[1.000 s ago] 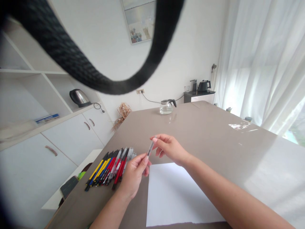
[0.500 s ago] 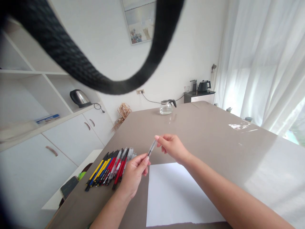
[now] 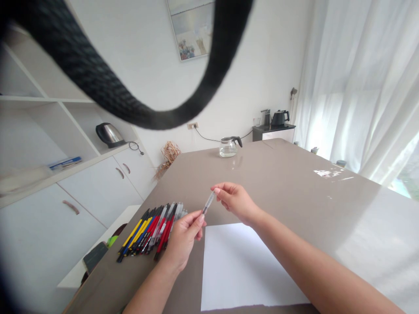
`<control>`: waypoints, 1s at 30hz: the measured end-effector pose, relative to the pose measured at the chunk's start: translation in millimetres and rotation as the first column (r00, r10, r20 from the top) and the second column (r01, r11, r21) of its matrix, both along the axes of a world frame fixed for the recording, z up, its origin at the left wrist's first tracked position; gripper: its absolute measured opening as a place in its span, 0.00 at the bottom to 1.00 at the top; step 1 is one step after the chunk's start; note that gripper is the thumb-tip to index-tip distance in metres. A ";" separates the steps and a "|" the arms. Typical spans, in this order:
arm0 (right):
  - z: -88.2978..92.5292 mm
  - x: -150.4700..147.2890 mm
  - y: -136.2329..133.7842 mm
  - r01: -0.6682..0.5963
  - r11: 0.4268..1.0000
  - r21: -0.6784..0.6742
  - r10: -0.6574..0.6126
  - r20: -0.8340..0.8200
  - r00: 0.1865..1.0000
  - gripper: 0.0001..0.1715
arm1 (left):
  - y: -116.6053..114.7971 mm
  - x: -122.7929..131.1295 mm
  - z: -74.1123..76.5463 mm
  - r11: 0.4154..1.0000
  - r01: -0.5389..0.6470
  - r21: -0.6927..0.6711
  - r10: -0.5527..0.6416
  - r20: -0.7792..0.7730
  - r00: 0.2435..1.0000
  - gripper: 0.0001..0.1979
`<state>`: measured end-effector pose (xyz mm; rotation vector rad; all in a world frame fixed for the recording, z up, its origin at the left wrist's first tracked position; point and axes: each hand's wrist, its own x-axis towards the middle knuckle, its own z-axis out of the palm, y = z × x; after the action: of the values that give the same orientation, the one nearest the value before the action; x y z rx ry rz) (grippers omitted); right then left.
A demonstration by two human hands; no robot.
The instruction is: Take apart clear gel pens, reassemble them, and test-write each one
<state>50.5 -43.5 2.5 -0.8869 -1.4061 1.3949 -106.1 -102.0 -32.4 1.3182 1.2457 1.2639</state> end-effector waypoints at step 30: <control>-4.9 -1.4 1.1 0.016 0.998 -0.054 -0.017 -0.016 1.000 0.18 | -0.2 0.2 0.5 1.000 0.014 -0.013 -0.014 0.011 1.000 0.20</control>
<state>49.1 -42.4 -2.4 -0.9177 -1.3516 1.4296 -105.9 -102.2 -31.9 1.3075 1.2333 1.2498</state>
